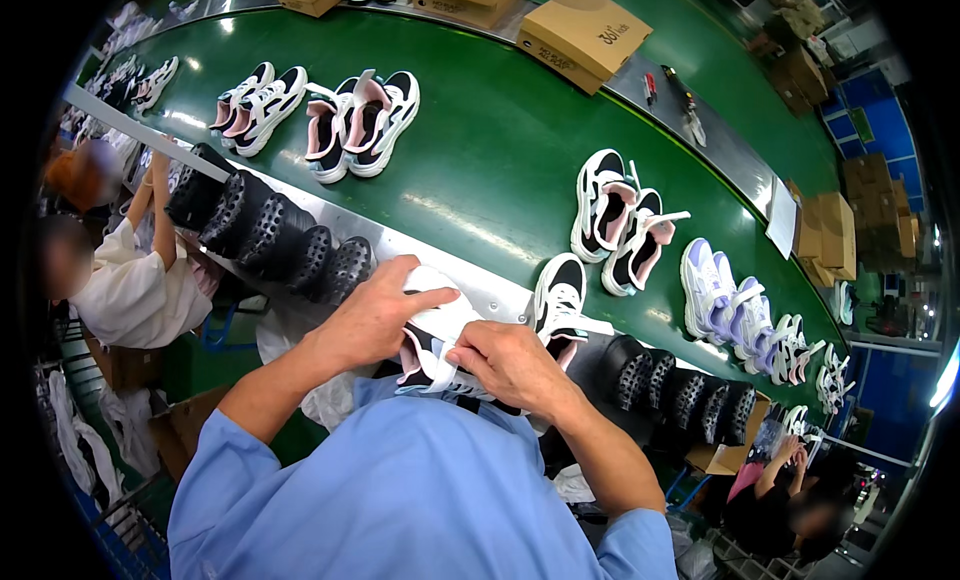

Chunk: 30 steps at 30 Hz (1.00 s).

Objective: The person picks up shoes from a conveyor belt, checks the interior and exterior, and moves them to another section of the line.

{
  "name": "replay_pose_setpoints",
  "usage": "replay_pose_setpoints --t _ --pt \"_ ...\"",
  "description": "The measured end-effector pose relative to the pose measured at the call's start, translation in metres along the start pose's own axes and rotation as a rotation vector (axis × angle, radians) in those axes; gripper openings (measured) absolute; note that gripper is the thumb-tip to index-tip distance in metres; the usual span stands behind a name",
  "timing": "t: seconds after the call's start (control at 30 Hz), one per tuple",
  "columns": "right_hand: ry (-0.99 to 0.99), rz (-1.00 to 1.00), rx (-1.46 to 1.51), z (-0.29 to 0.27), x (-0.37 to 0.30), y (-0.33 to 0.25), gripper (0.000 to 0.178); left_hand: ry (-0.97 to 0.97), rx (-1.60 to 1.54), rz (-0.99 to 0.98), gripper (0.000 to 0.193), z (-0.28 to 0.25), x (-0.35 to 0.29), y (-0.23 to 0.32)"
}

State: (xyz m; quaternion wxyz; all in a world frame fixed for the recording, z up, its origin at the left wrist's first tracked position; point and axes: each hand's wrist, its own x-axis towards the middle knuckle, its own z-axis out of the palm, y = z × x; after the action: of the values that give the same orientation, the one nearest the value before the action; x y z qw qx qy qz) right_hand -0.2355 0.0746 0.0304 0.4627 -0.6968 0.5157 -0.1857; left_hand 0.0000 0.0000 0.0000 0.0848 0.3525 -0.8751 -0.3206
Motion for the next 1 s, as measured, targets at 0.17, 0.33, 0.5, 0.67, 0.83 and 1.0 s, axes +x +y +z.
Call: replay_pose_setpoints --t 0.17,0.33,0.5,0.67,0.83,1.0 --pt "-0.047 0.024 -0.093 0.003 -0.001 0.001 0.031 -0.023 0.017 0.051 0.077 0.009 0.0 0.003" --pt "-0.051 0.011 -0.096 0.005 0.004 0.003 0.031 -0.034 0.015 0.048 0.074 0.003 -0.001 0.009" --pt "-0.081 0.183 -0.102 0.011 0.008 0.001 0.031 -0.029 -0.025 0.015 0.065 0.01 -0.01 0.008" --pt "0.373 0.322 0.078 0.023 -0.005 0.027 0.02 -0.092 -0.213 -0.561 0.059 0.047 -0.033 -0.008" --pt "0.338 0.332 0.051 0.062 -0.006 0.053 0.031 -0.022 -0.387 -0.793 0.063 0.121 -0.025 -0.023" --pt "0.479 0.106 -0.223 0.101 0.016 0.09 0.027 -0.11 -0.48 -0.876 0.055 0.157 -0.011 -0.034"
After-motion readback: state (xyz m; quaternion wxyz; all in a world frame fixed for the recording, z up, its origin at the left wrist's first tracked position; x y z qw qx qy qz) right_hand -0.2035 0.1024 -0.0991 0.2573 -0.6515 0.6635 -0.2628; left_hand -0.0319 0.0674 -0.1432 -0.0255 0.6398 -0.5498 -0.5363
